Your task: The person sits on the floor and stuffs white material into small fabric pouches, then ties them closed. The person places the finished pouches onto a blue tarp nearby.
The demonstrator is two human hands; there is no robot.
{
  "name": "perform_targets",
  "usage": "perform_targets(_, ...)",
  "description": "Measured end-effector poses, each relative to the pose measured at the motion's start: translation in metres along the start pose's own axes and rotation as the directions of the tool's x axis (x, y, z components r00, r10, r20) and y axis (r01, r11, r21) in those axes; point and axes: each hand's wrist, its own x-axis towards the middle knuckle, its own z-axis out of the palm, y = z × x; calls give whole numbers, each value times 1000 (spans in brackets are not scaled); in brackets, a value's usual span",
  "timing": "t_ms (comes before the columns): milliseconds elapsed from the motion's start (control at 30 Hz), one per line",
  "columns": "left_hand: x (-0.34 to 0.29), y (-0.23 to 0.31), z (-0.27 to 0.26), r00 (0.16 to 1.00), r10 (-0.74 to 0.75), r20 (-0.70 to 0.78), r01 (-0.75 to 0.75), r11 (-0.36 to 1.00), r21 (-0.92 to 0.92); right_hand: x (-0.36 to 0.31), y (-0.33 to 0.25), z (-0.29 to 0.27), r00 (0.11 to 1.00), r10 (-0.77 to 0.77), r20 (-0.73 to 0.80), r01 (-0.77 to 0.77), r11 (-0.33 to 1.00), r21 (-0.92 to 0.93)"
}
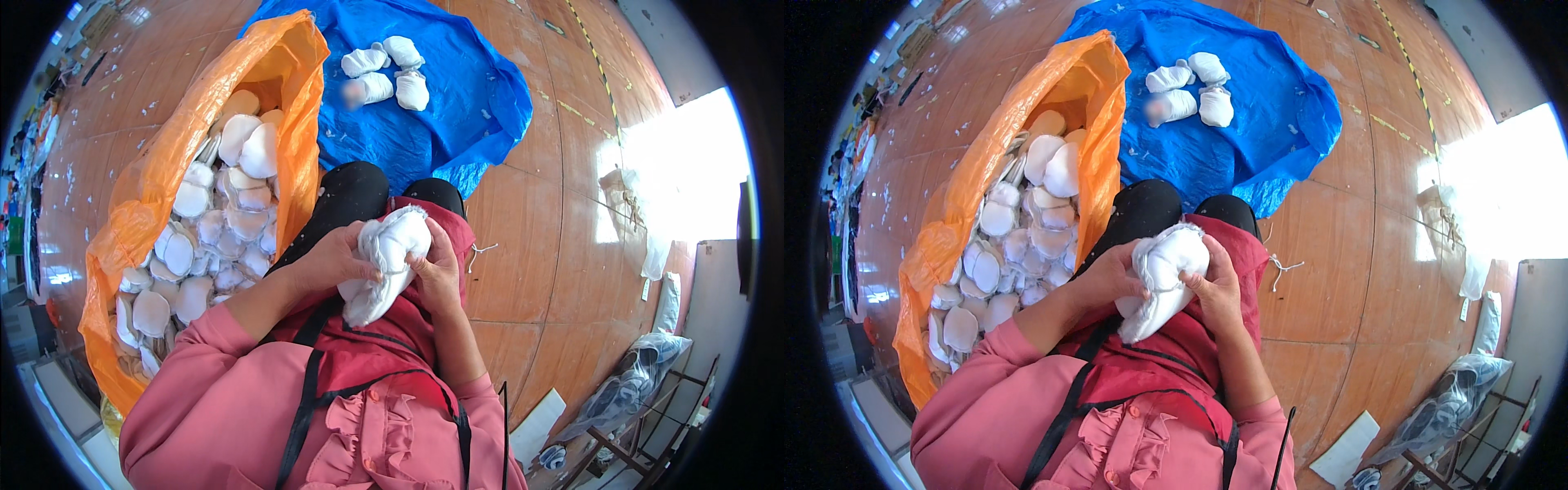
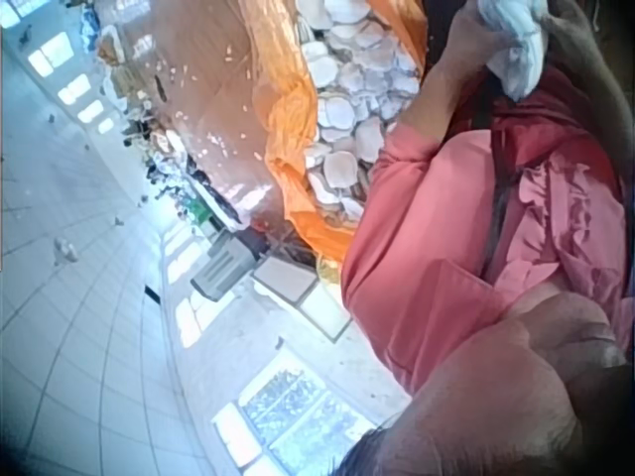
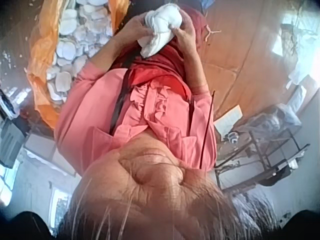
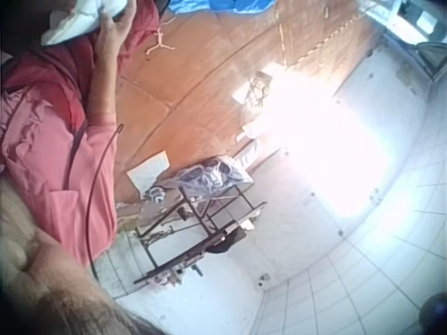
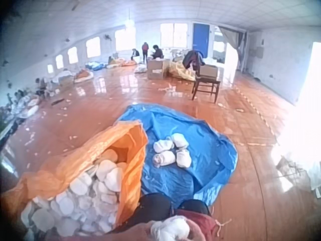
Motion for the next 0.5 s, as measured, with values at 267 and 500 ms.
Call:
perform_targets(267, -7, 15, 3, 991, 12, 136, -22, 997, 68, -6, 9, -2, 999, -11, -44, 22, 964, 266)
perform_targets(500, -5, 13, -6, 980, 173, 95, -197, 796, 572, 0, -15, -8, 990, 6, 144, 5, 997, -78)
